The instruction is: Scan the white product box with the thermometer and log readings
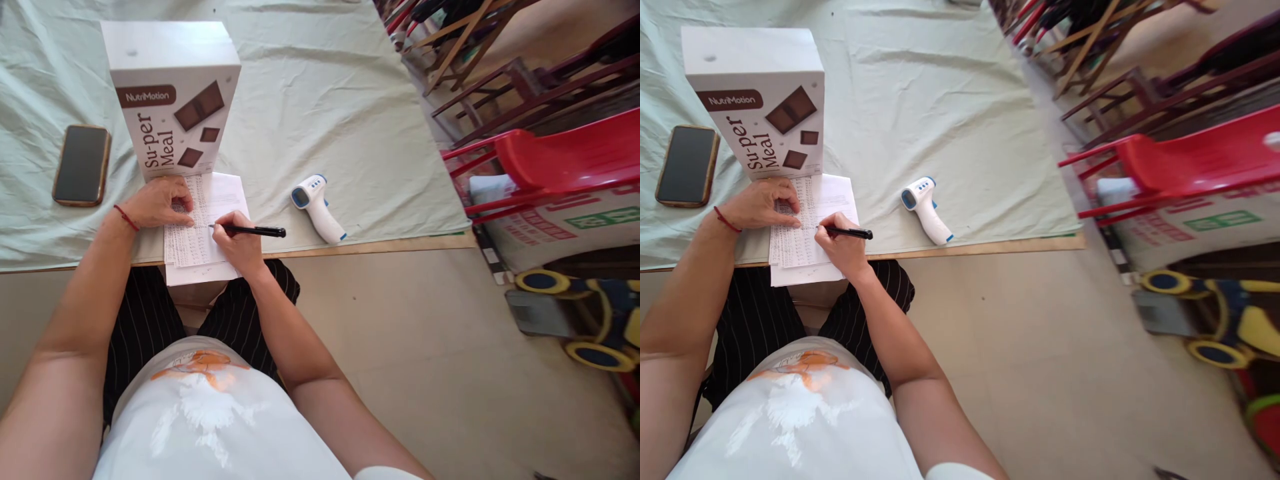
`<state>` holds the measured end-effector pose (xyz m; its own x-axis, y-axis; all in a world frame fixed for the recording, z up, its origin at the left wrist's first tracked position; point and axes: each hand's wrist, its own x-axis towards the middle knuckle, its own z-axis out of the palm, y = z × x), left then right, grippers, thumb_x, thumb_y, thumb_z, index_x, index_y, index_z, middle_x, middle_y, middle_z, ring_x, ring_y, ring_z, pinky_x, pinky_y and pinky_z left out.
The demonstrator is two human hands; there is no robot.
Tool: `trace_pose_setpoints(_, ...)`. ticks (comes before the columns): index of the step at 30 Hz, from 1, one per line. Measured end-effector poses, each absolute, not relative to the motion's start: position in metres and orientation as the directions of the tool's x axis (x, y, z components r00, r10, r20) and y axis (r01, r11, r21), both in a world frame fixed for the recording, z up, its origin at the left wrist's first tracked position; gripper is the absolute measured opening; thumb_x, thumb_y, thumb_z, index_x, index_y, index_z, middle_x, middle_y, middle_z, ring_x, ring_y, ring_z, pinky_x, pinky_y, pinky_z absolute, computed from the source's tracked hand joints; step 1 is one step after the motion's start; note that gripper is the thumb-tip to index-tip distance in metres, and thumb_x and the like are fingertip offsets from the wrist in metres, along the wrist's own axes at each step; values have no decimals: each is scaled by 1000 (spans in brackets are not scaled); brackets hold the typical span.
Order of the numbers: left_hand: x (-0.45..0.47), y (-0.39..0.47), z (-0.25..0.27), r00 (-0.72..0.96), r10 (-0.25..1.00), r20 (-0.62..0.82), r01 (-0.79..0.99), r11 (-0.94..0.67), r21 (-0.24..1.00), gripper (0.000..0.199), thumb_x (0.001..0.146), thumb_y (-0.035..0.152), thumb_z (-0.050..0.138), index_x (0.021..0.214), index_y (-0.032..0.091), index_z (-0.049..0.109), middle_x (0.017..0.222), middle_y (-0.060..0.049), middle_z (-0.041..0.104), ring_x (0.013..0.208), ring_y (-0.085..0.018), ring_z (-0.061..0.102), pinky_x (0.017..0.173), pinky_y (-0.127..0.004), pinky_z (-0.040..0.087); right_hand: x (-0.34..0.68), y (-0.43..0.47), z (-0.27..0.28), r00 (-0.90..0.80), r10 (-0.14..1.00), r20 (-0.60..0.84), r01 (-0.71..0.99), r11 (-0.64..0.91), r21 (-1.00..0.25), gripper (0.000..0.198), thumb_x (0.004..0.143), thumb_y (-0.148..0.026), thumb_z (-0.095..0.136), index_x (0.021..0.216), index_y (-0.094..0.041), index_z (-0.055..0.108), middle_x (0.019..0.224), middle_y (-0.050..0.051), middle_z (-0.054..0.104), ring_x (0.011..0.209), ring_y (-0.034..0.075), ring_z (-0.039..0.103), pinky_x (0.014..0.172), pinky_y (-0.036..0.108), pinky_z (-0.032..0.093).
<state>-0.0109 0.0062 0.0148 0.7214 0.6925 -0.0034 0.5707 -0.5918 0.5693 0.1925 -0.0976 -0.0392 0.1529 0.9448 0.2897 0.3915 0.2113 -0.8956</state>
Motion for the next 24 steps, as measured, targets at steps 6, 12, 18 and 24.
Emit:
trace_pose_setpoints(6,-10,5,16,725,689,-9,560,-582,590,22,76,36,81,82,17,72,92,-3,66,87,-20,61,83,-34,45,193,-98,-39,144,938,314,395,237,-888,7,80,-28,54,74,-25,56,64,-4,58,60,13,53,66,31,50)
trace_pose_setpoints(12,-11,6,15,720,694,9,550,-578,603,24,75,40,80,80,18,71,90,-2,66,85,-19,61,82,-33,45,193,-97,-40,144,939,311,411,230,-882,6,80,-26,55,74,-26,55,64,-5,58,61,13,54,67,31,51)
trace_pose_setpoints(18,-10,6,15,713,701,11,558,-578,596,23,75,40,79,80,19,71,89,-1,66,86,-19,61,82,-32,45,193,-97,-40,148,940,308,405,227,-886,6,80,-28,55,75,-26,55,65,-4,59,60,14,54,67,31,50)
trace_pose_setpoints(24,-9,5,18,719,695,-14,570,-578,584,23,77,39,79,81,17,71,91,-2,67,88,-19,60,84,-32,45,193,-98,-38,140,951,275,402,200,-894,6,78,-27,56,73,-25,55,64,-5,59,61,13,54,68,31,50)
